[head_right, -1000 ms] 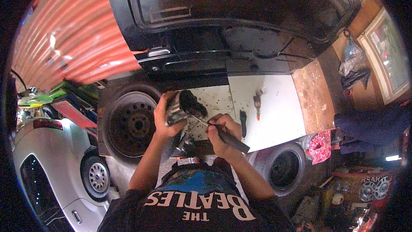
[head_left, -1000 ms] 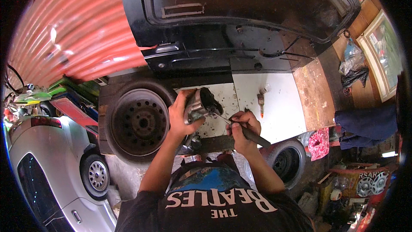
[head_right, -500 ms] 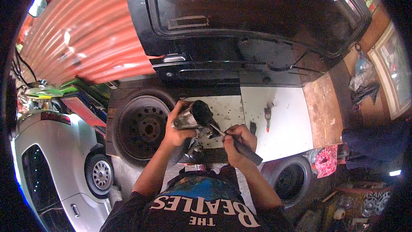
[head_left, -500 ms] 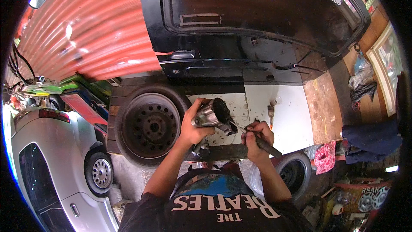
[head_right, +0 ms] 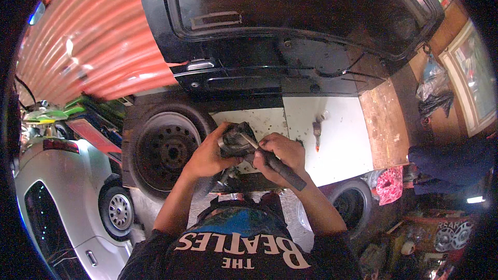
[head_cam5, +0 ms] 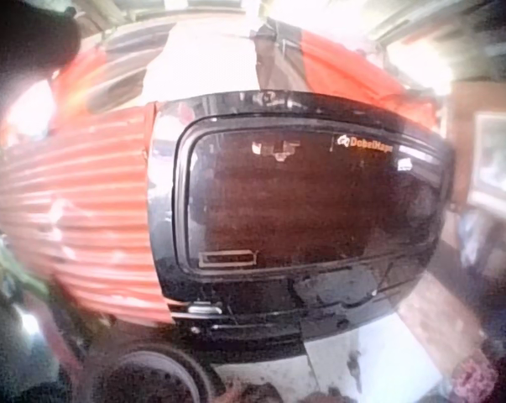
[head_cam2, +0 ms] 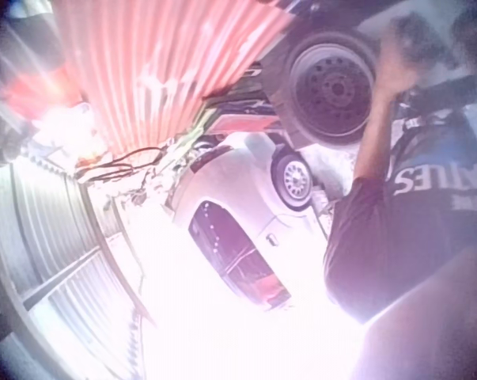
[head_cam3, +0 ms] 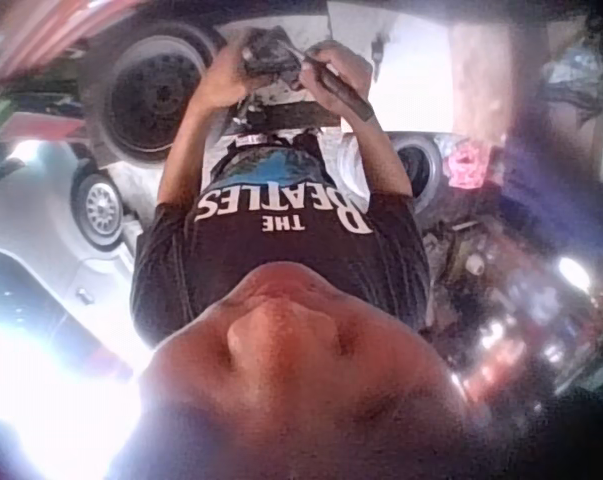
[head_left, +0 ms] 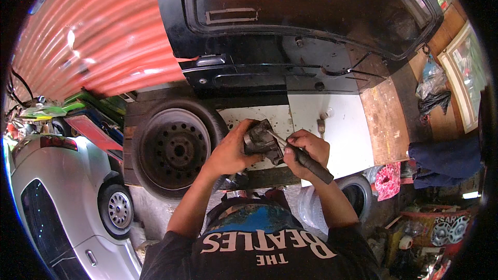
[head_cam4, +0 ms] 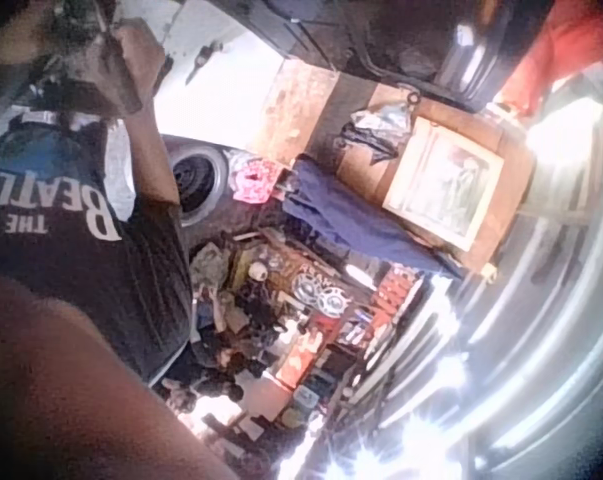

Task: The person holds a metal automotive part and uses a wire brush to scrub its surfaces, repeatedly rotating the part to access different areas. The person continues brushing the part throughout the clip.

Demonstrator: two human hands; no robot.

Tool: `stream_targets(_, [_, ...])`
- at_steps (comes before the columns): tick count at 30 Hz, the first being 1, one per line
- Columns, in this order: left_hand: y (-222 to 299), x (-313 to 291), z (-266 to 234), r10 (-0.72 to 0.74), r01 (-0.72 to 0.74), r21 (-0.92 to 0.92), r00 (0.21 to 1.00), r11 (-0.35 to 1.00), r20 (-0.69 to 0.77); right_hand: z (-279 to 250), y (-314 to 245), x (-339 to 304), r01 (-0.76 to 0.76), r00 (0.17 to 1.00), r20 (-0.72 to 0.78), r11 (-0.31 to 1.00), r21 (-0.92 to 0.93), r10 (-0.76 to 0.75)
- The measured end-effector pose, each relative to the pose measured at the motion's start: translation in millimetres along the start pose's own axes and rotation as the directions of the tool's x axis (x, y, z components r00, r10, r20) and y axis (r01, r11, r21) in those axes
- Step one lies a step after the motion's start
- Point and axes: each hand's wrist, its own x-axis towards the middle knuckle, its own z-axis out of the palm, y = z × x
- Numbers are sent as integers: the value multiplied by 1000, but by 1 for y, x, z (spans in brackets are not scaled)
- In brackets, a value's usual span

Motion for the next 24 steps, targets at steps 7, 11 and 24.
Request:
stream_targets(7, [22, 1, -6, -50, 52, 145, 999, 988, -17, 4, -1, 5, -29, 1000, -10, 1000, -11, 29])
stream_targets(11, [19, 4, -5, -50, 57, 177, 998, 983, -43, 8, -8, 6, -28, 999, -23, 1000, 2, 28])
stream_targets(24, [22, 5, 0, -50, 97, 421, 991, 902, -121, -1, 5, 3, -431, 898, -107, 902, -27, 426])
